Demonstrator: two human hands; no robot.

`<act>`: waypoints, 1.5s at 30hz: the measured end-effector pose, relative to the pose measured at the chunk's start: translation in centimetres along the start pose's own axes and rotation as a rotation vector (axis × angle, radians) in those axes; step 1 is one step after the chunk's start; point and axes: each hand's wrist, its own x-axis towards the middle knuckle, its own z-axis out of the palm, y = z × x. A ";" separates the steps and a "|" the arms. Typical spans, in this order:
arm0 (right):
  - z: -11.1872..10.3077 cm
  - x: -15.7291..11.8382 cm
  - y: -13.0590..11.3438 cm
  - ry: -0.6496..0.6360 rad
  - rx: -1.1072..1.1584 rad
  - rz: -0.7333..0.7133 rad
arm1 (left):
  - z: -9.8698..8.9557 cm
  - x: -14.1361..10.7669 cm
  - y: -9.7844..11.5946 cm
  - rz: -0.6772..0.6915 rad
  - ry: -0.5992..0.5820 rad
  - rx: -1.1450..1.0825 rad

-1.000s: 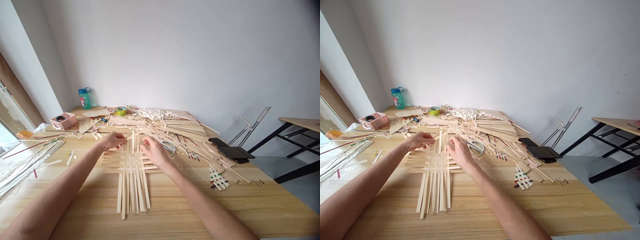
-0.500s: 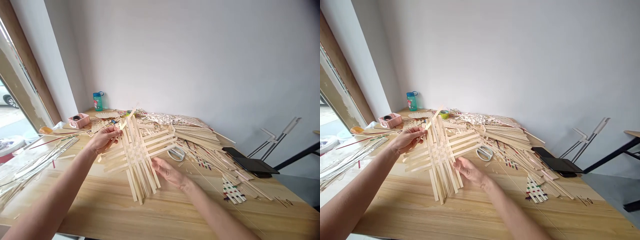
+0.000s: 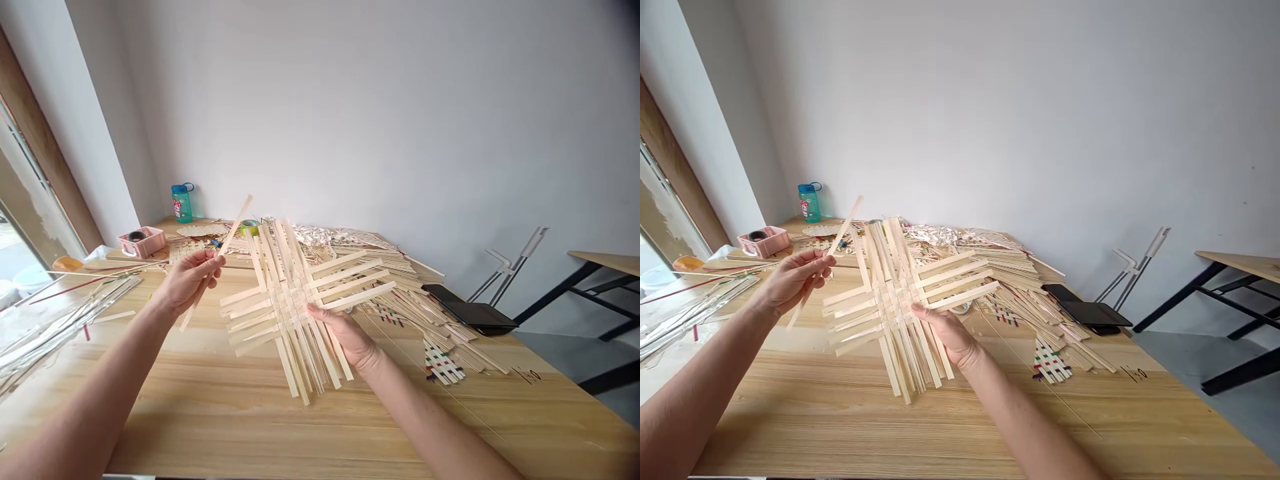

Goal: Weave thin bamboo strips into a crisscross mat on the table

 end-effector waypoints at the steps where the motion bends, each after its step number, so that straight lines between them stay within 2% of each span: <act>1: 0.0 0.0 -0.1 0.005 -0.020 -0.019 | -0.3 0.1 0.1 -0.016 0.005 -0.014; 3: 0.1 -0.1 -0.3 0.011 -0.055 -0.047 | -0.6 0.1 0.3 -0.047 0.004 -0.042; 6: 0.5 -0.4 -0.7 0.017 -0.103 -0.077 | 0.1 -0.5 0.6 -0.032 -0.037 -0.063; 10: 0.8 -0.5 -1.1 0.069 -0.125 -0.067 | 1.1 -1.7 0.9 0.131 -0.075 -0.037; 13: 0.4 -0.2 -0.9 0.125 -0.126 -0.078 | 0.8 -2.1 1.1 0.208 -0.116 0.110; 18: -0.6 0.4 -0.6 0.143 -0.113 -0.096 | -1.4 -1.5 1.5 0.176 -0.422 0.529; 19: -0.7 0.4 -0.6 0.132 -0.112 -0.098 | -1.9 -1.3 1.5 0.179 -0.449 0.617; 22: -0.9 0.7 -0.7 0.138 -0.109 -0.122 | -3.2 -0.4 1.3 0.186 -0.391 0.798; 26: -1.1 0.8 -0.6 0.133 -0.108 -0.168 | -4.0 0.5 0.4 0.178 -0.296 0.905; 29: -1.1 0.8 -0.3 0.104 -0.153 -0.148 | -3.3 0.4 -0.2 0.202 -0.309 0.932; 34: -0.8 0.4 0.1 0.056 -0.205 -0.134 | -0.6 -0.7 -0.9 0.239 -0.343 0.892; 37: -0.7 0.2 0.1 0.027 -0.195 -0.107 | -0.1 -0.9 -1.1 0.257 -0.364 0.885; 41: -0.8 0.3 0.0 0.091 -0.195 -0.093 | -1.4 -0.6 -0.8 0.276 -0.307 0.900; 45: -0.8 0.3 -0.1 0.146 -0.192 -0.072 | -2.7 -0.3 -0.1 0.373 -0.263 0.890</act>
